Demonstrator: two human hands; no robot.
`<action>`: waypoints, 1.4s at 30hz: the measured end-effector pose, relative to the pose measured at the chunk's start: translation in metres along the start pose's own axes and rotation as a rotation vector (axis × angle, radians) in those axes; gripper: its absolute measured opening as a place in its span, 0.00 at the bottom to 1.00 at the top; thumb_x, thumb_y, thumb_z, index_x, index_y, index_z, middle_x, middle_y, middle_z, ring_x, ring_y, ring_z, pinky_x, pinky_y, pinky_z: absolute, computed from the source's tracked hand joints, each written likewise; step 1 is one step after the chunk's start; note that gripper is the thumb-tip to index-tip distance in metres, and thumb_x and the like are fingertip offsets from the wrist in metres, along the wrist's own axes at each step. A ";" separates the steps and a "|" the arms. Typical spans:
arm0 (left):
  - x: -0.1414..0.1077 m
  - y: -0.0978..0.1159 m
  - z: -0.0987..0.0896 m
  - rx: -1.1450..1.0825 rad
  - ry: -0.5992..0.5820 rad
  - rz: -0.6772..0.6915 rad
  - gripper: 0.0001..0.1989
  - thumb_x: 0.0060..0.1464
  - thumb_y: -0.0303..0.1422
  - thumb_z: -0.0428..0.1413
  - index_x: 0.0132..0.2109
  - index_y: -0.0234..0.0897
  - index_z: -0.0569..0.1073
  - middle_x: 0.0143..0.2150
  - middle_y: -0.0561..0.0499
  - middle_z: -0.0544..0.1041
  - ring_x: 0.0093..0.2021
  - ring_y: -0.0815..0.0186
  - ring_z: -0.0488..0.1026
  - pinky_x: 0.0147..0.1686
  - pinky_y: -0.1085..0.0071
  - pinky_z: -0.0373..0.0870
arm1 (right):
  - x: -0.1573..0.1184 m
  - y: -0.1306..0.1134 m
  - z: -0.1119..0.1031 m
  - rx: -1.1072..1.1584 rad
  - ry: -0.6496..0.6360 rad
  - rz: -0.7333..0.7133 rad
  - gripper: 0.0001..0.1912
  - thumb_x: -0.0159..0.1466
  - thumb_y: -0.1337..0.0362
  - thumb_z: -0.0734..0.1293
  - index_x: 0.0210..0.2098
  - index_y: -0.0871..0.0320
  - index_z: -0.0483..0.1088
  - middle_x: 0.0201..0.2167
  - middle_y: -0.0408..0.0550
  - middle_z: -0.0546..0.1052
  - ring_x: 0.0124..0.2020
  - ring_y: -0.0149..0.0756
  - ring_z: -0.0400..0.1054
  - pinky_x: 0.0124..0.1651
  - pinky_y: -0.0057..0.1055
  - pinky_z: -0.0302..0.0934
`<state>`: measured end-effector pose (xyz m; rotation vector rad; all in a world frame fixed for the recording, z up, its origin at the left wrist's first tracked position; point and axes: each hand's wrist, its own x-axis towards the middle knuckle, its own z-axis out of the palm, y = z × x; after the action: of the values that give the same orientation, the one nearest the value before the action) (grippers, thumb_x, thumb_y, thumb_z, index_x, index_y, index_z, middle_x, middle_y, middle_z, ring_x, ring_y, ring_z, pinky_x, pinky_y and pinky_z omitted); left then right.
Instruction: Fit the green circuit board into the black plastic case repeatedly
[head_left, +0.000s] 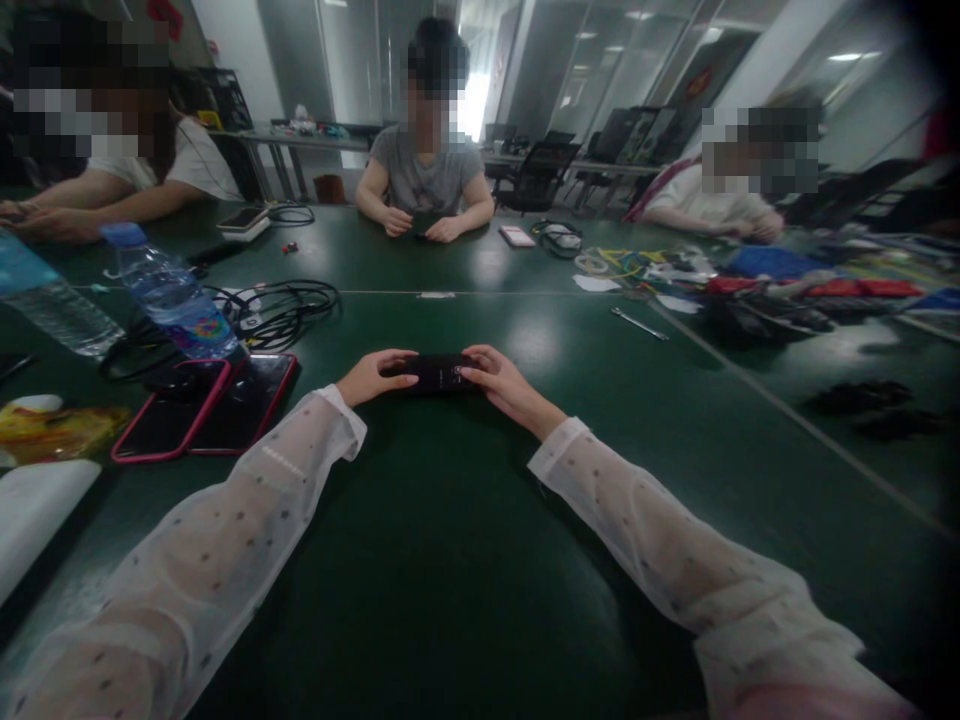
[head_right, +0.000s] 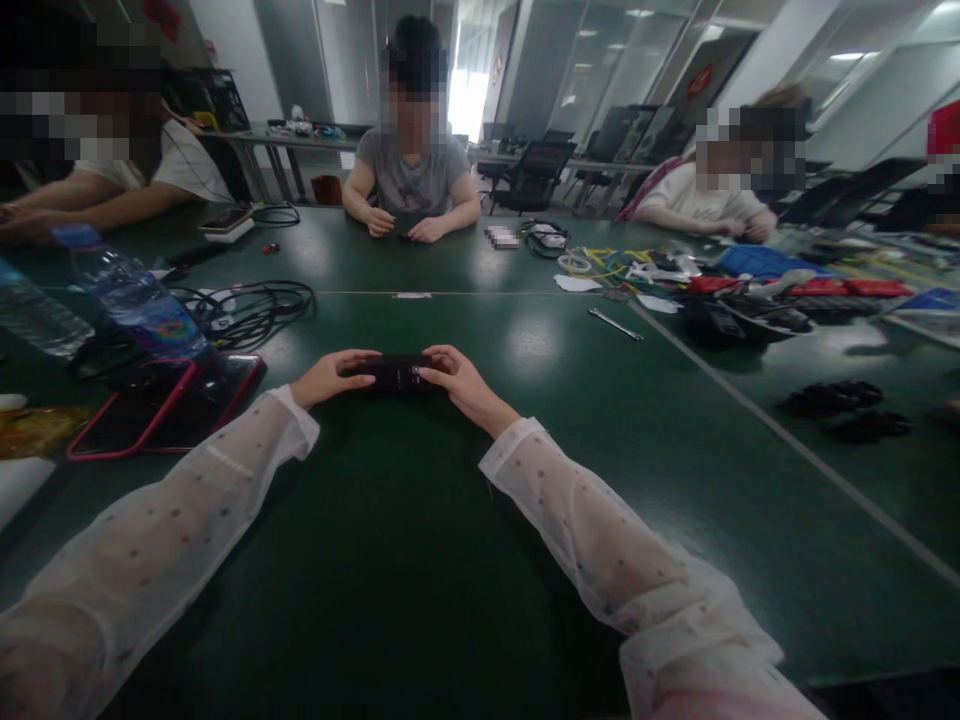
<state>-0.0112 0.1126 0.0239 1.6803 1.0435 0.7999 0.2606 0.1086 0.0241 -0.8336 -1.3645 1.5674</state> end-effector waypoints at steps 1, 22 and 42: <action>0.000 0.000 0.000 -0.013 0.004 0.001 0.31 0.48 0.40 0.65 0.58 0.39 0.69 0.60 0.41 0.71 0.60 0.53 0.67 0.60 0.49 0.60 | 0.000 -0.001 0.001 -0.016 0.001 -0.004 0.22 0.53 0.64 0.75 0.46 0.50 0.68 0.43 0.43 0.73 0.49 0.37 0.68 0.56 0.42 0.61; 0.001 -0.008 -0.002 -0.064 0.002 0.163 0.37 0.42 0.32 0.68 0.59 0.37 0.64 0.60 0.39 0.70 0.62 0.54 0.65 0.63 0.48 0.55 | -0.009 0.002 0.013 -0.582 -0.056 -0.274 0.26 0.58 0.63 0.72 0.54 0.52 0.64 0.53 0.50 0.70 0.55 0.42 0.66 0.60 0.48 0.59; 0.001 -0.007 0.003 0.067 -0.014 0.168 0.31 0.44 0.37 0.67 0.56 0.39 0.68 0.55 0.44 0.72 0.56 0.55 0.70 0.58 0.51 0.62 | -0.027 -0.005 0.033 -1.184 -0.034 -0.598 0.26 0.64 0.55 0.66 0.60 0.45 0.56 0.61 0.53 0.59 0.64 0.53 0.53 0.62 0.56 0.52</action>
<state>-0.0096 0.1136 0.0162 1.8462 0.9368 0.8684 0.2420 0.0709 0.0331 -0.8958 -2.3014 0.2073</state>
